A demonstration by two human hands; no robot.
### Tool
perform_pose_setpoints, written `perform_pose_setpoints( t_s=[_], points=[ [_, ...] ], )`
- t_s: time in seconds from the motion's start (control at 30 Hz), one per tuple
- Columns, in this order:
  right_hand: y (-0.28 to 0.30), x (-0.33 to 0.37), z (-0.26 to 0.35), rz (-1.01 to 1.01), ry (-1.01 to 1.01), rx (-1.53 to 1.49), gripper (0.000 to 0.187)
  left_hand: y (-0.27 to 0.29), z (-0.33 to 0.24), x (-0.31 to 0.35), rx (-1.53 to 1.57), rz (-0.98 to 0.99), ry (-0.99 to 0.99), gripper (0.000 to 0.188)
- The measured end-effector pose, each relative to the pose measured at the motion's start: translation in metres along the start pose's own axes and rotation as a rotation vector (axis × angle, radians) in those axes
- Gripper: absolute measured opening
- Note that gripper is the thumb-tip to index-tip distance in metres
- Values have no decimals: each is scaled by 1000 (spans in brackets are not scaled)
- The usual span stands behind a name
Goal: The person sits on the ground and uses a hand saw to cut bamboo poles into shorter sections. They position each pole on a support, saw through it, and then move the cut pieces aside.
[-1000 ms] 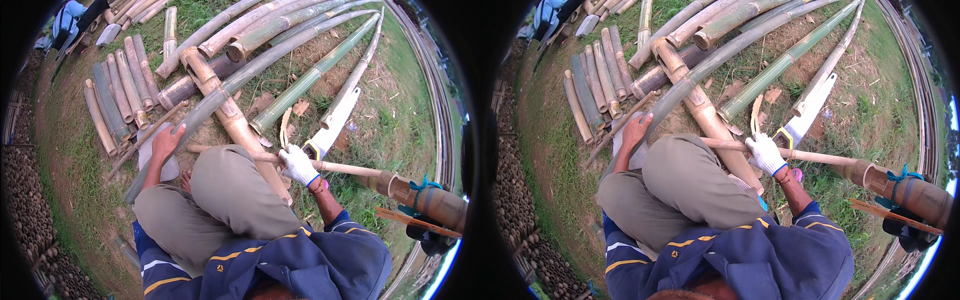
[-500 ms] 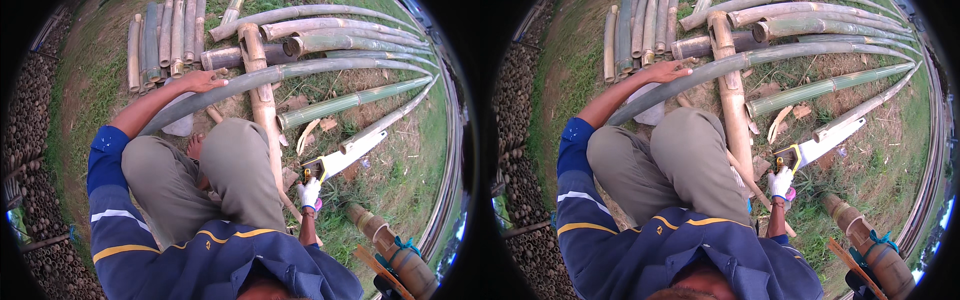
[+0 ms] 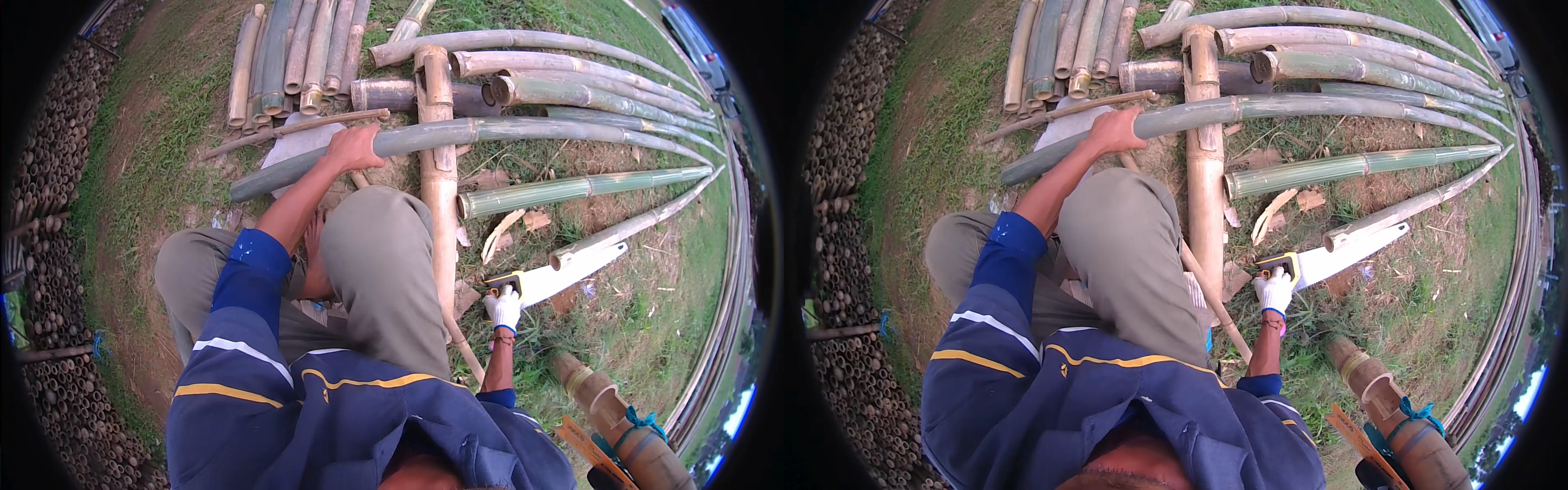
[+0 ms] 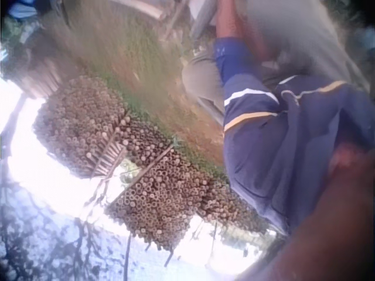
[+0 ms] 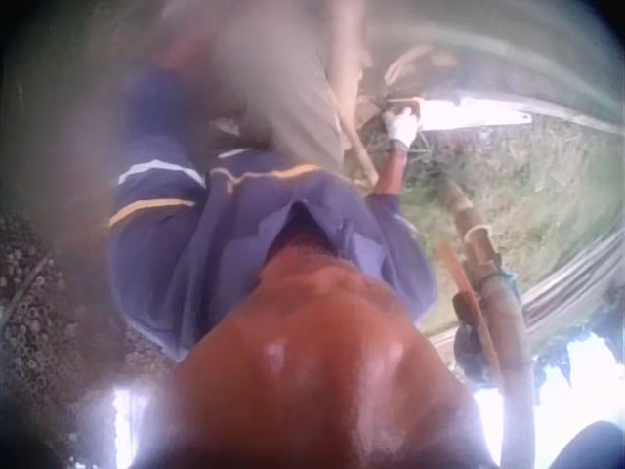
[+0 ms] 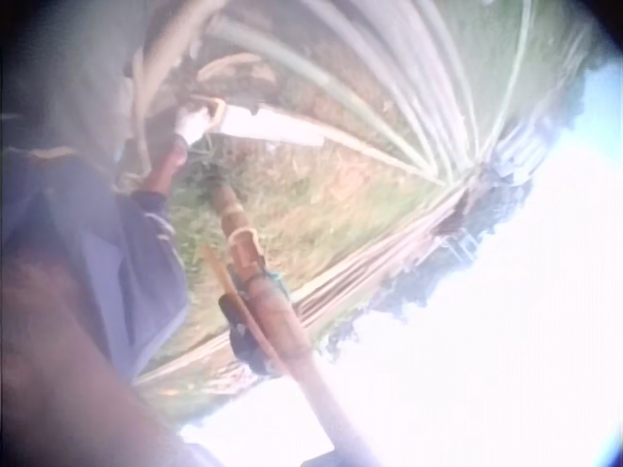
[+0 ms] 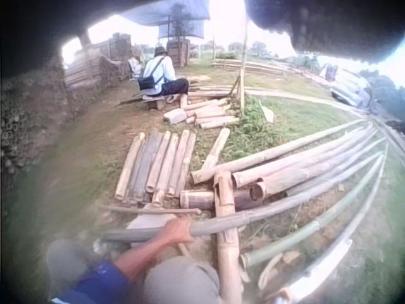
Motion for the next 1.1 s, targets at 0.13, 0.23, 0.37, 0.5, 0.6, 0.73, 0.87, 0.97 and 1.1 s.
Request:
perform_pose_setpoints(
  t_s=[0.13, 0.23, 0.37, 0.5, 0.6, 0.73, 0.87, 0.97, 1.1],
  points=[
    [-24, -15, -3, 11, -56, -15, 60, -18, -12, 12, -134, -366, -78, 68],
    [-15, -12, -16, 16, -56, -135, 54, -23, -28, 20, -175, -451, -109, 64],
    [79, 30, 35, -70, 29, -382, 43, -20, -1, 24, -108, -360, -33, 66],
    [171, 97, 23, -227, -124, -430, 50, -8, -1, -6, -14, -191, -37, 72],
    [218, 129, 7, -375, -118, -677, 29, -5, -6, -17, 3, -105, -60, 77],
    [258, 145, 23, -368, -67, -1042, 26, -7, -5, -30, 30, 14, -98, 81],
    [288, 170, 114, -616, 228, -1100, 40, -6, 4, -45, 42, 46, -120, 86],
    [303, 158, 169, -475, 519, -1048, 30, -5, 7, -47, 33, 95, -117, 91],
    [308, 142, 181, -373, 660, -1004, 44, -4, -1, -35, -17, 13, -98, 88]
  ],
)
Point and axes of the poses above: each hand's wrist, its own x-axis away from the middle knuckle, its own y-axis out of the back of the hand, z = x × y, the point moved 9 cm from there along -x, towards the middle knuckle, and after that the axes turned 13 degrees about z, right-handed, at the moved point
